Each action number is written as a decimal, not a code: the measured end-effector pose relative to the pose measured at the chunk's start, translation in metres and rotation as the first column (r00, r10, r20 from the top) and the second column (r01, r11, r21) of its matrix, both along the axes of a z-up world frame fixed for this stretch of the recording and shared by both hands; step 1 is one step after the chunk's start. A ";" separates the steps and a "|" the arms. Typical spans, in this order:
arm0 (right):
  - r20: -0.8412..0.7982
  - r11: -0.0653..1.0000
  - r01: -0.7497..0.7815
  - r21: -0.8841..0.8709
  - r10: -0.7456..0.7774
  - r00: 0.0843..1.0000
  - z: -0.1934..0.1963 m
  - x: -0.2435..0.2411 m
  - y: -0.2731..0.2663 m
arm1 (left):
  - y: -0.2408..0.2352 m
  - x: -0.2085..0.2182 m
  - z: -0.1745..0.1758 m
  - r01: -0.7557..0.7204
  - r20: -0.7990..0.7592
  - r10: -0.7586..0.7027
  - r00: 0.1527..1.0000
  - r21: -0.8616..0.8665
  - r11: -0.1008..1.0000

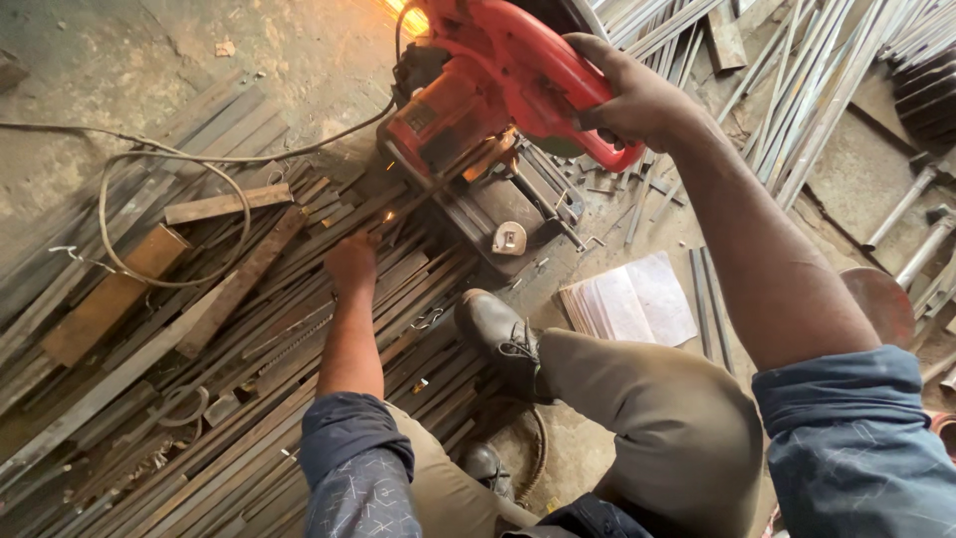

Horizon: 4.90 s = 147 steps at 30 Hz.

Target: The person uses a red chop saw to cut metal rods, holding the rods against the saw guide by hand and lowering the saw blade through the metal.

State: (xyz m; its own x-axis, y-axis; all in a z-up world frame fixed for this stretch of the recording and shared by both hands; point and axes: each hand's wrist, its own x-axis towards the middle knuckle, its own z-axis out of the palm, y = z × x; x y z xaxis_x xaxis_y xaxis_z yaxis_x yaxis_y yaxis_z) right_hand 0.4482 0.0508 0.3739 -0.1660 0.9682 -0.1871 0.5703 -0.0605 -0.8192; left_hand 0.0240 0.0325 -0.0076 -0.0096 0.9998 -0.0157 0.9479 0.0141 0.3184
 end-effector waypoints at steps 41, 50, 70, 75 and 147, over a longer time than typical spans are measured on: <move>0.397 0.995 -0.021 0.101 -0.021 0.917 -0.003 -0.001 -0.020 | 0.006 0.030 0.008 0.102 -0.382 -0.119 0.916 -0.064 0.993; 0.414 0.990 -0.037 0.137 -0.024 0.910 -0.009 0.003 -0.023 | 0.007 0.027 0.002 0.100 -0.392 -0.116 0.913 -0.061 0.993; 0.420 0.988 -0.057 0.142 -0.008 0.908 -0.029 0.008 -0.022 | 0.002 0.027 0.011 0.120 -0.461 -0.157 0.874 -0.108 0.987; 0.427 0.987 -0.066 0.149 -0.004 0.904 -0.031 0.009 -0.023 | 0.002 0.028 0.013 0.125 -0.486 -0.154 0.860 -0.093 0.988; 0.268 0.534 -0.104 0.839 -0.240 0.933 0.039 -0.094 0.072 | -0.123 0.105 0.146 0.118 0.006 -0.128 0.992 -0.426 0.897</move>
